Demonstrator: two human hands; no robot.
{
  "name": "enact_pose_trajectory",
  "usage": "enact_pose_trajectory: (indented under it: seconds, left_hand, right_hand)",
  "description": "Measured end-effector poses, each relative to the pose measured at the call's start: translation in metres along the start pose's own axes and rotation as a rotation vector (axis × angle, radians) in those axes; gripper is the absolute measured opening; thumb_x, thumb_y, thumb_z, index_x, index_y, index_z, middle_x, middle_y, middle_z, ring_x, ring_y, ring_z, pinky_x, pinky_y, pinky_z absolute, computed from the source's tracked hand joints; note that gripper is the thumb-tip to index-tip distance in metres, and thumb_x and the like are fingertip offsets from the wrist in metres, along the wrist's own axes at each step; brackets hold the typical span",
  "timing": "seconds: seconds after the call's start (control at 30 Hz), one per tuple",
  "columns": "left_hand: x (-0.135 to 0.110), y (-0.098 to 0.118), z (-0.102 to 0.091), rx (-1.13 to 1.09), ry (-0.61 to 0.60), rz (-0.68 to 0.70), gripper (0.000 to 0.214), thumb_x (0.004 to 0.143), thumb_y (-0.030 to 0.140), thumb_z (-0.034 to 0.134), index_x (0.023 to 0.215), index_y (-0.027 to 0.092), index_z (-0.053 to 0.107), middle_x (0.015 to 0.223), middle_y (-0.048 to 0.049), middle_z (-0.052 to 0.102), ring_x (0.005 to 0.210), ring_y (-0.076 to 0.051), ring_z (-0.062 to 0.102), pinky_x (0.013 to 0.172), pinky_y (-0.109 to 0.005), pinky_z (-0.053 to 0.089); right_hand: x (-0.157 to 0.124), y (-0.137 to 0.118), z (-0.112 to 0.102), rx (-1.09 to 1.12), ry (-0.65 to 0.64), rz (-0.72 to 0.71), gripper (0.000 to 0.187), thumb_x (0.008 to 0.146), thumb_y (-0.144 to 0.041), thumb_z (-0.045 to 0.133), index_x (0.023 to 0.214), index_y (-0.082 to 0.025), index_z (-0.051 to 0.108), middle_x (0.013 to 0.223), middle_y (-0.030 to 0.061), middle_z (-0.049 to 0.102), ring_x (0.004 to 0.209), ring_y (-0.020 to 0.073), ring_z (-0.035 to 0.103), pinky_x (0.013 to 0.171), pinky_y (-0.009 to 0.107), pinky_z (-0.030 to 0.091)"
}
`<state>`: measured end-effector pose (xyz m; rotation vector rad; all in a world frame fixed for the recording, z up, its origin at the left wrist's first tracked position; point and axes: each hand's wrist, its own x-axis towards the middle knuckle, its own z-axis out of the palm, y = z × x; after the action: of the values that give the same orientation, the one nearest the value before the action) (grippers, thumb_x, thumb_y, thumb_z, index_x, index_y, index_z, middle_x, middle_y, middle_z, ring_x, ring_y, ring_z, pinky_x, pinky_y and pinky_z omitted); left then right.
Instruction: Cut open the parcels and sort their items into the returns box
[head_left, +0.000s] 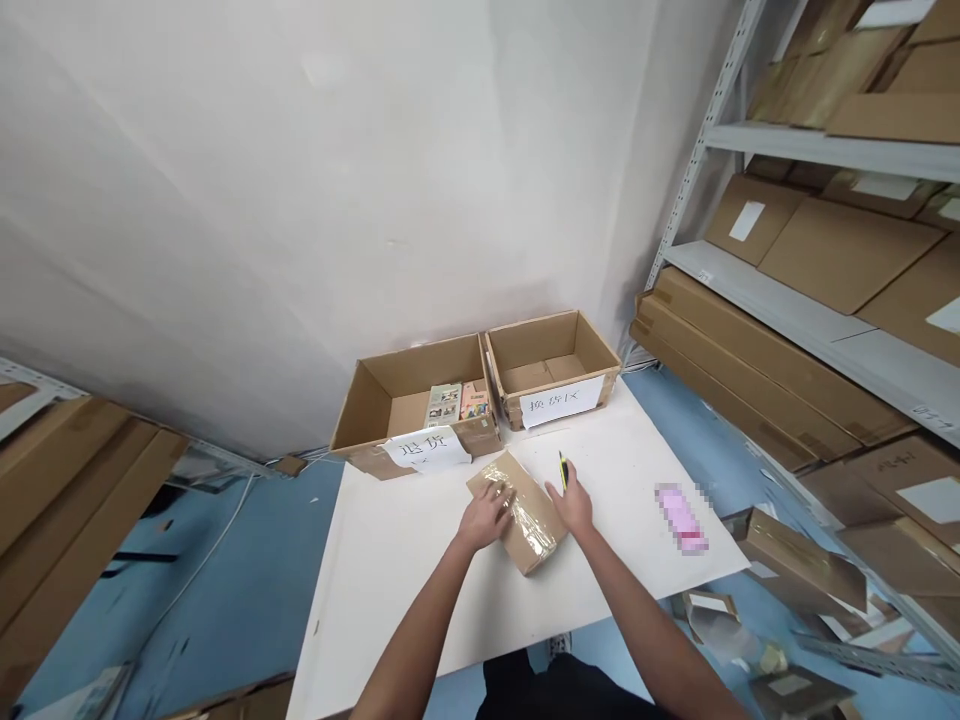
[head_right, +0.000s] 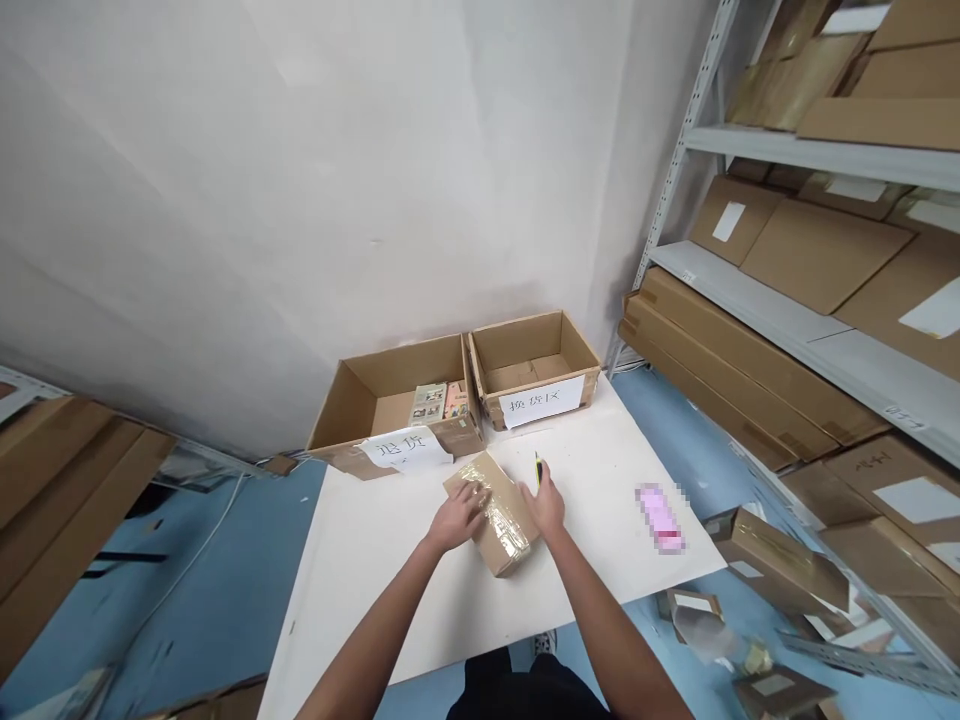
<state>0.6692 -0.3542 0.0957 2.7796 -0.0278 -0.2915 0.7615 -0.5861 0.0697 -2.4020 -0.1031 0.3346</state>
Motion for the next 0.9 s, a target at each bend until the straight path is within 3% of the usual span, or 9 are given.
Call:
enact_pose_trajectory:
  seconds: [0.07, 0.17, 0.3, 0.4, 0.47, 0.6, 0.73, 0.8, 0.9]
  left_hand:
    - [0.022, -0.001, -0.003, 0.032, -0.107, 0.053, 0.06, 0.098, 0.051, 0.05, 0.156, 0.034, 0.046, 0.169, -0.0024, 0.034, 0.158, -0.031, 0.02, 0.126, -0.048, 0.025]
    - [0.035, 0.003, 0.005, 0.059, -0.146, -0.053, 0.065, 0.099, 0.056, 0.041, 0.161, 0.035, 0.036, 0.173, 0.0001, 0.025, 0.161, -0.033, 0.009, 0.127, -0.052, 0.018]
    - [0.015, 0.015, 0.025, 0.034, -0.088, -0.33, 0.077, 0.096, 0.068, 0.034, 0.164, 0.033, 0.028, 0.174, -0.0018, 0.018, 0.16, -0.038, 0.008, 0.125, -0.055, 0.017]
    - [-0.014, 0.027, 0.038, 0.034, -0.112, -0.524, 0.084, 0.095, 0.073, 0.03, 0.165, 0.026, 0.028, 0.174, -0.011, 0.019, 0.155, -0.046, 0.021, 0.119, -0.059, 0.025]
    - [-0.033, 0.035, 0.042, 0.084, -0.103, -0.571, 0.087, 0.094, 0.073, 0.035, 0.163, 0.021, 0.031, 0.169, -0.0189, 0.029, 0.149, -0.047, 0.032, 0.116, -0.059, 0.028]
    - [-0.051, 0.043, 0.036, 0.137, -0.026, -0.53, 0.079, 0.093, 0.066, 0.046, 0.155, 0.016, 0.045, 0.155, -0.0236, 0.047, 0.147, -0.042, 0.036, 0.116, -0.055, 0.031]
    - [-0.042, 0.038, 0.032, 0.059, -0.115, -0.403, 0.091, 0.086, 0.072, 0.056, 0.162, 0.028, 0.032, 0.173, -0.0127, 0.02, 0.158, -0.043, 0.012, 0.121, -0.055, 0.025]
    - [-0.036, 0.034, 0.037, 0.043, -0.201, -0.358, 0.098, 0.085, 0.077, 0.053, 0.166, 0.032, 0.021, 0.176, -0.0082, 0.006, 0.159, -0.045, 0.001, 0.123, -0.059, 0.018]
    - [-0.031, 0.03, 0.049, 0.055, -0.227, -0.356, 0.096, 0.087, 0.08, 0.046, 0.166, 0.033, 0.017, 0.176, -0.0056, 0.0, 0.159, -0.045, -0.006, 0.124, -0.061, 0.013]
  right_hand:
    - [-0.032, 0.023, 0.01, 0.004, -0.033, 0.048, 0.08, 0.096, -0.055, 0.057, 0.161, -0.023, 0.025, 0.131, 0.0167, 0.068, 0.118, 0.0336, 0.068, 0.093, 0.039, 0.05]
    - [-0.053, 0.038, 0.023, 0.01, -0.015, 0.071, 0.081, 0.093, -0.049, 0.062, 0.161, -0.026, 0.024, 0.132, 0.0162, 0.067, 0.12, 0.0341, 0.067, 0.093, 0.04, 0.05]
    - [-0.019, 0.024, 0.017, -0.033, -0.026, 0.117, 0.094, 0.085, -0.047, 0.072, 0.161, -0.025, 0.022, 0.132, 0.0165, 0.066, 0.119, 0.0335, 0.068, 0.094, 0.04, 0.05]
    - [0.021, -0.005, 0.011, -0.065, -0.054, 0.15, 0.099, 0.081, -0.044, 0.078, 0.16, -0.024, 0.023, 0.127, 0.0164, 0.068, 0.115, 0.032, 0.069, 0.092, 0.038, 0.05]
    - [0.038, -0.026, 0.012, -0.062, -0.112, 0.146, 0.097, 0.08, -0.041, 0.079, 0.159, -0.022, 0.026, 0.12, 0.0156, 0.071, 0.113, 0.0311, 0.069, 0.092, 0.036, 0.049]
    - [0.042, -0.04, 0.015, 0.037, -0.131, 0.036, 0.072, 0.093, -0.039, 0.065, 0.155, -0.023, 0.035, 0.114, 0.0115, 0.073, 0.109, 0.027, 0.069, 0.091, 0.033, 0.049]
    - [0.016, -0.01, 0.0, 0.265, -0.099, 0.079, 0.052, 0.104, -0.033, 0.036, 0.156, -0.026, 0.033, 0.093, 0.001, 0.073, 0.077, 0.0181, 0.071, 0.079, 0.026, 0.052]
    - [-0.001, 0.009, -0.01, 0.336, -0.181, 0.058, 0.054, 0.103, -0.03, 0.037, 0.156, -0.029, 0.032, 0.083, -0.0038, 0.07, 0.059, 0.0143, 0.065, 0.071, 0.023, 0.052]
    - [-0.02, 0.028, -0.022, 0.346, -0.335, -0.001, 0.054, 0.1, -0.03, 0.045, 0.154, -0.03, 0.038, 0.073, -0.0063, 0.066, 0.046, 0.0119, 0.059, 0.061, 0.021, 0.051]
